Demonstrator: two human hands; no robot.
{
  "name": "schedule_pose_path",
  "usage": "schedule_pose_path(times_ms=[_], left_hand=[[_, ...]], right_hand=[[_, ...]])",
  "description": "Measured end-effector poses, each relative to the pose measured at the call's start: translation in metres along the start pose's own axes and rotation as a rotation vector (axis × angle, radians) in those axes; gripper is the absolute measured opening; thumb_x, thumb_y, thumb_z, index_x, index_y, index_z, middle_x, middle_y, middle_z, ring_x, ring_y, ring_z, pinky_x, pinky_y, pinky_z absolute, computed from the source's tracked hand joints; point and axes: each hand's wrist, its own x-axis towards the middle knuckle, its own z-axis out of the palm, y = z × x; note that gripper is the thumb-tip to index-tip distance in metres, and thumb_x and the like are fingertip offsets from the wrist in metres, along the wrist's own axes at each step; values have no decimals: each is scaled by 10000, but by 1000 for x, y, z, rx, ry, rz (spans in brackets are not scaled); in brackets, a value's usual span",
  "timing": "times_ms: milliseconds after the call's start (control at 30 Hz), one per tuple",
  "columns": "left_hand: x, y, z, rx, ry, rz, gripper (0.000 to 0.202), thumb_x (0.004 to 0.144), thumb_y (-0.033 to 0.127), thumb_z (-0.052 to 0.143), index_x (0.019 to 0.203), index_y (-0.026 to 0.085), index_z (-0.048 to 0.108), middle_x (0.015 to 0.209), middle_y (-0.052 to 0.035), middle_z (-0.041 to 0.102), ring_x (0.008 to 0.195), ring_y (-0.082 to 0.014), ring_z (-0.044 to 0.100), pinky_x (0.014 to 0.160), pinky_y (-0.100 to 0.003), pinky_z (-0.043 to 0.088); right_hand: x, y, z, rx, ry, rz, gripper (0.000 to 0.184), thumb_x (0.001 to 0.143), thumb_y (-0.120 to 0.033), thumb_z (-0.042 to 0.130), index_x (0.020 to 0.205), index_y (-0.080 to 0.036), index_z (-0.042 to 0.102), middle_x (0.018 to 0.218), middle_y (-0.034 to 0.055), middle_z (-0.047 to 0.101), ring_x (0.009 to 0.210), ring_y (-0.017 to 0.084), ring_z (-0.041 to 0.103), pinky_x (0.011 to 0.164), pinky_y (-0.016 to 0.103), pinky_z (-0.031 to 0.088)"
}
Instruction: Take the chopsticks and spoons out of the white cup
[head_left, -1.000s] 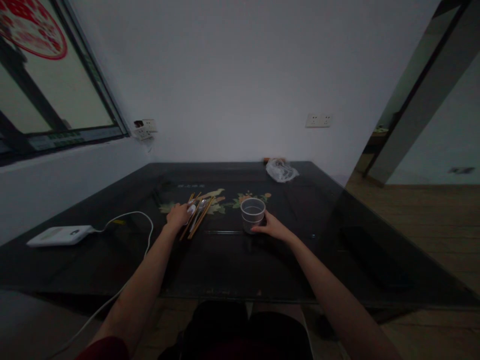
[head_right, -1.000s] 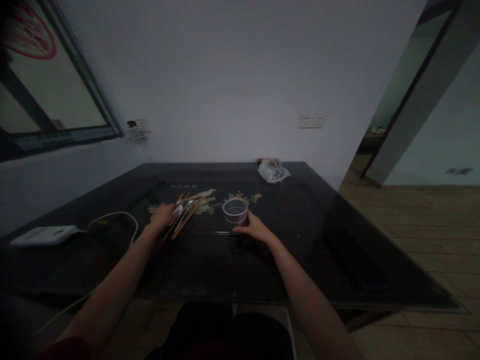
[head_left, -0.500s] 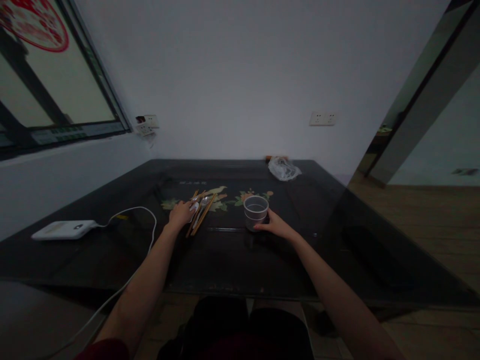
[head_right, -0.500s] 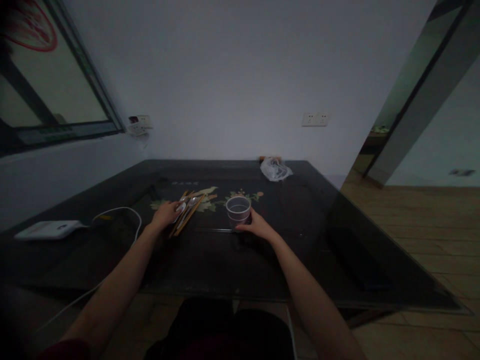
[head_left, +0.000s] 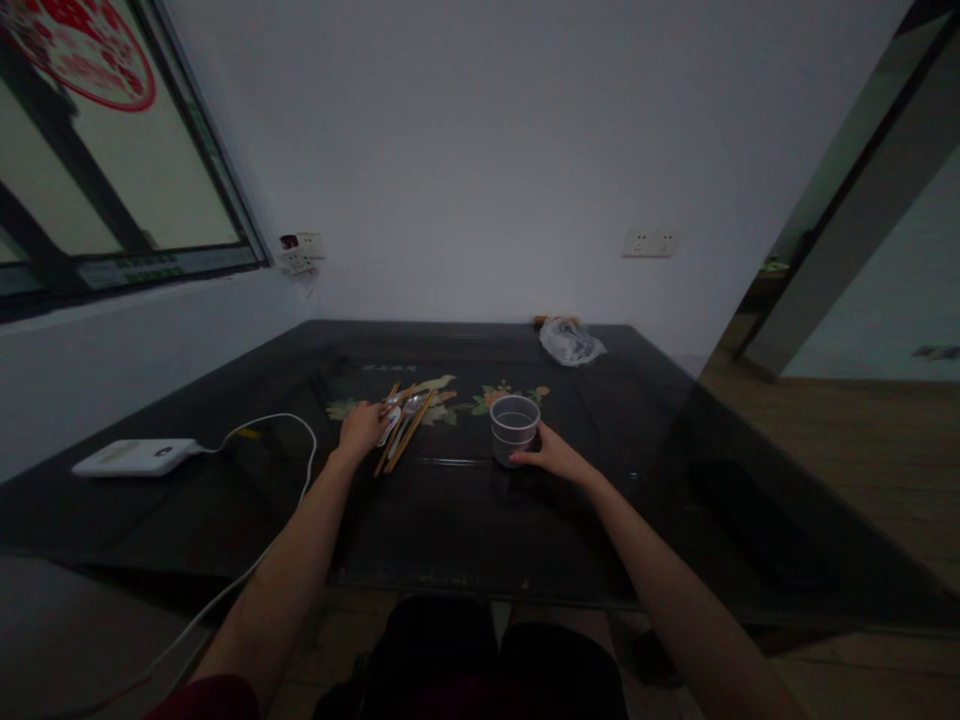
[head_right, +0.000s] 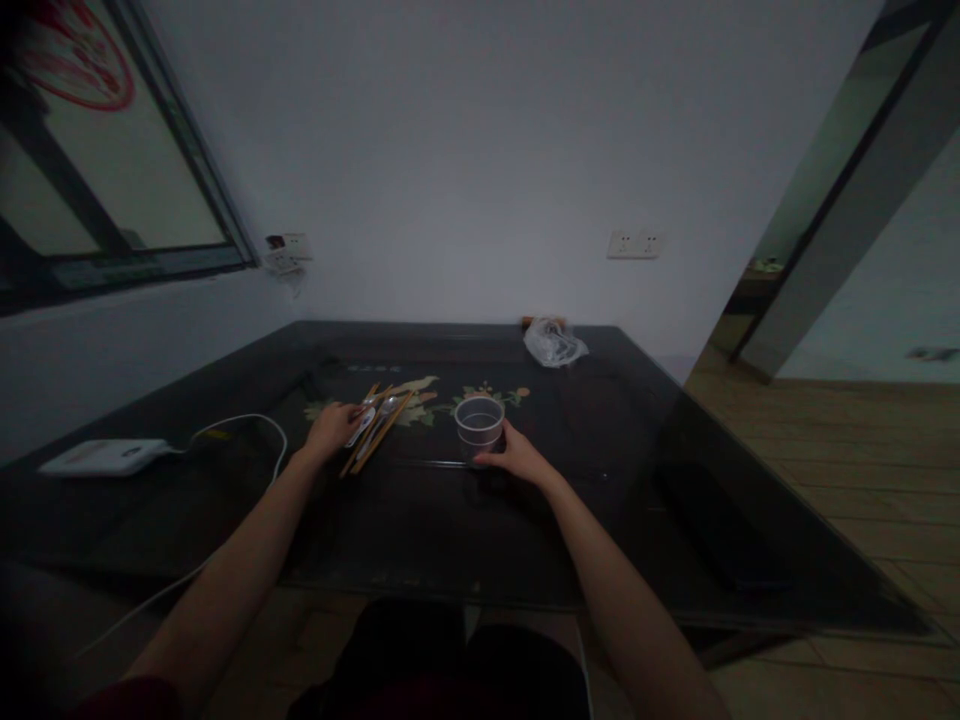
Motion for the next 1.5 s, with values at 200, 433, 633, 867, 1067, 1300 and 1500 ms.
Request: schedule_pose_path(times_ms=[200, 433, 633, 867, 1067, 1300, 1500], left_hand=[[0, -3, -1, -30, -17, -16, 349, 844, 352, 511, 1121, 189, 647, 1083, -118, 647, 1011, -240, 598, 874, -299, 444], [2, -6, -7, -82, -54, -90, 321, 841, 372, 490, 1034, 166, 642, 1066, -127, 648, 956, -232, 617, 764, -272, 466], [-1, -2, -13, -100, -110, -163, 287, 812, 374, 529, 986, 170, 631, 1023, -111, 678, 940, -253, 634, 709, -276, 470], [-2, 0, -17, -93, -146, -180, 293, 814, 396, 502, 947, 190, 662, 993, -101, 698, 913, -253, 648, 695, -283, 471], [-3, 0, -21, -86, -149, -182, 330, 812, 421, 496, 979, 189, 661, 1015, -107, 695, 929, -259, 645, 701, -288, 477], [4, -17, -17, -116, -88, -236, 360, 851, 396, 404, 1033, 200, 645, 1061, -119, 684, 981, -273, 634, 728, -310, 483], [8, -31, -18, -114, -124, -259, 352, 843, 396, 430, 1030, 199, 655, 1089, -117, 677, 1004, -272, 629, 756, -307, 485]], right_hand=[[0, 0, 0, -7, 0, 0, 813, 584, -314, 822, 1288, -169, 441, 1291, 131, 553, 1199, 254, 520, 1060, 427, 362], [0, -2, 0, -18, 4, -11, 804, 583, -314, 822, 1281, -176, 447, 1283, 122, 560, 1196, 253, 522, 1061, 427, 361], [-2, -4, 0, -16, 4, -1, 786, 585, -303, 820, 1272, -183, 458, 1273, 117, 568, 1189, 255, 528, 1057, 438, 365], [-1, -6, 0, -41, 2, -19, 821, 580, -323, 819, 1289, -166, 435, 1294, 132, 548, 1202, 258, 512, 1059, 433, 354], [0, -2, -1, -69, -3, -24, 821, 590, -342, 816, 1291, -157, 431, 1305, 137, 539, 1211, 260, 503, 1061, 424, 351], [0, 2, -1, -54, -2, -28, 807, 588, -342, 818, 1282, -174, 442, 1288, 119, 558, 1201, 255, 515, 1059, 421, 354], [0, 1, -1, -64, -5, -13, 811, 594, -348, 816, 1284, -164, 431, 1280, 128, 561, 1189, 257, 524, 1053, 424, 361]])
